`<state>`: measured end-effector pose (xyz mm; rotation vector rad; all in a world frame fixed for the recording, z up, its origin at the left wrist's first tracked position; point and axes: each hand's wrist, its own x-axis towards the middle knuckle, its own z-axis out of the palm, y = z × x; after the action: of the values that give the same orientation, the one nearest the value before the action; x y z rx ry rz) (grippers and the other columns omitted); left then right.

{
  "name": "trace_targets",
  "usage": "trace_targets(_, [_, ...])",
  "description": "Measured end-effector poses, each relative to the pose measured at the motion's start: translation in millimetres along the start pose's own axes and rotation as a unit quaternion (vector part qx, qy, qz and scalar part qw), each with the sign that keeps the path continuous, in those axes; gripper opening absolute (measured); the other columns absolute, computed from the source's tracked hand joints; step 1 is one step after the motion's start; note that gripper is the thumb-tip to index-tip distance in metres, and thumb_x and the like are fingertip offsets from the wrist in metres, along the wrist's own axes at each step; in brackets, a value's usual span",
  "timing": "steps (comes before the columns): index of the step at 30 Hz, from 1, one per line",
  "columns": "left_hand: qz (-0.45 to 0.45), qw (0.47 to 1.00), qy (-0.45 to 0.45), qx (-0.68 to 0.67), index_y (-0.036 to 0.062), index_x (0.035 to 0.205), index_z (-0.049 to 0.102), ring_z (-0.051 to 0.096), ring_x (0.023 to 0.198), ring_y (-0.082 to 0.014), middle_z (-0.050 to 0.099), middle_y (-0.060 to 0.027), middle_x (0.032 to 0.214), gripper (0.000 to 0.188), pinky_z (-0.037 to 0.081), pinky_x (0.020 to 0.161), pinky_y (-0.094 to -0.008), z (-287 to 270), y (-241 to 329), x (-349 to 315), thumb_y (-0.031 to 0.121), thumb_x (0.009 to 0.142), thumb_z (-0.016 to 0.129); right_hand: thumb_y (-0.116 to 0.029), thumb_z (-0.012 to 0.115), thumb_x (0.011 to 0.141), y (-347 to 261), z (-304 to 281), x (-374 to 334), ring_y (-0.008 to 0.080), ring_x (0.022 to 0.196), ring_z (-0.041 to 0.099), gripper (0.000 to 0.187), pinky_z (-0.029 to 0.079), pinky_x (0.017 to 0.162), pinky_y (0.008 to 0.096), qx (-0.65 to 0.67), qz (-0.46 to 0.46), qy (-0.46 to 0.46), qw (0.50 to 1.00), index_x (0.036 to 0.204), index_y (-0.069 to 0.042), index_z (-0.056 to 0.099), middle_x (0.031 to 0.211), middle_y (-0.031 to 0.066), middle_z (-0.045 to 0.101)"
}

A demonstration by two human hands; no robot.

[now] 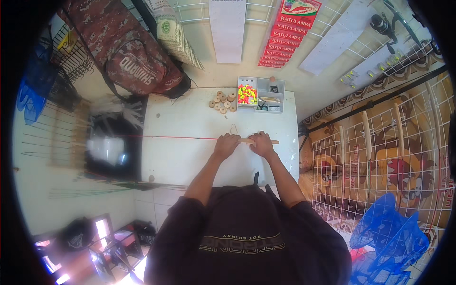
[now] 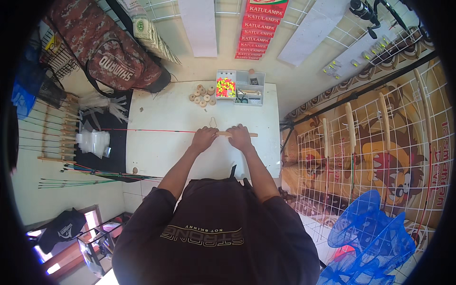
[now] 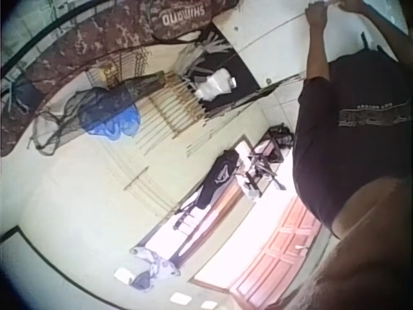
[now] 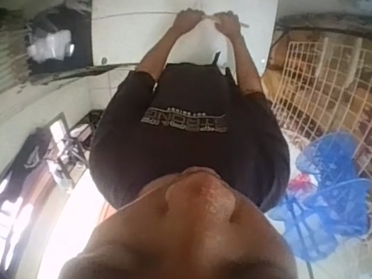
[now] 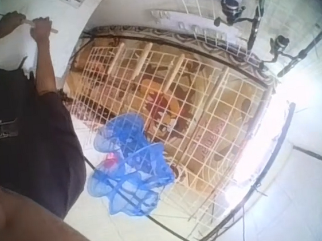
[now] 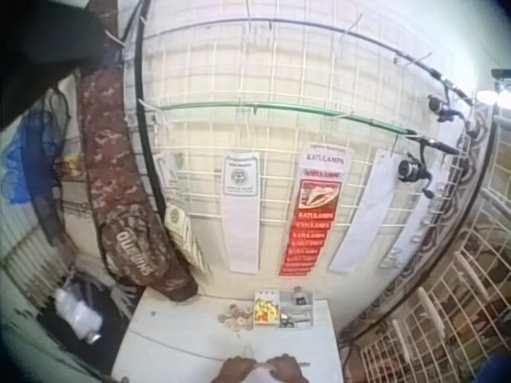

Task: Assembling or preparing fishing lures and components on a retail counter.

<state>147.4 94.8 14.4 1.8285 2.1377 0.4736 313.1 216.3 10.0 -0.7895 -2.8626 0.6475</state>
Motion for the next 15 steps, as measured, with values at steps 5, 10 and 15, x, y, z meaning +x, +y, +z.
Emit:
trace_targets(5, [0.0,1.0,0.008,-0.008,0.0119,0.105,0.064,0.06,0.093,-0.0234,0.067,-0.003,0.098,0.021,0.047,0.077,-0.0404,2,-1,-4,0.025,0.089,0.06,-0.01,0.067,0.069,3,1,-1,0.0302,0.089,0.06,0.032,0.049,0.079,0.0415,0.101,-0.024,0.027,0.994,0.101,-0.009,0.067,0.095,0.0092,0.06])
trace_targets(10, [0.013,0.999,0.021,-0.025,0.0117,0.105,0.064,0.06,0.09,-0.0236,0.067,-0.0029,0.096,0.02,0.047,0.076,-0.0394,3,0,-4,0.023,0.088,0.061,-0.008,0.066,0.069,1,-3,-1,0.0314,0.084,0.062,0.026,0.051,0.074,0.0409,0.139,-0.025,0.03,0.989,0.095,-0.007,0.064,0.092,0.0112,0.06])
trace_targets(15, [0.022,0.999,0.027,-0.017,0.0116,0.104,0.064,0.06,0.09,-0.0232,0.067,-0.0029,0.096,0.02,0.047,0.075,-0.0392,4,5,-1,0.021,0.087,0.061,-0.01,0.065,0.07,-4,-10,-1,0.0321,0.079,0.063,0.023,0.052,0.071,0.0415,0.14,0.029,-0.011,0.99,0.093,-0.008,0.063,0.087,0.0115,0.064])
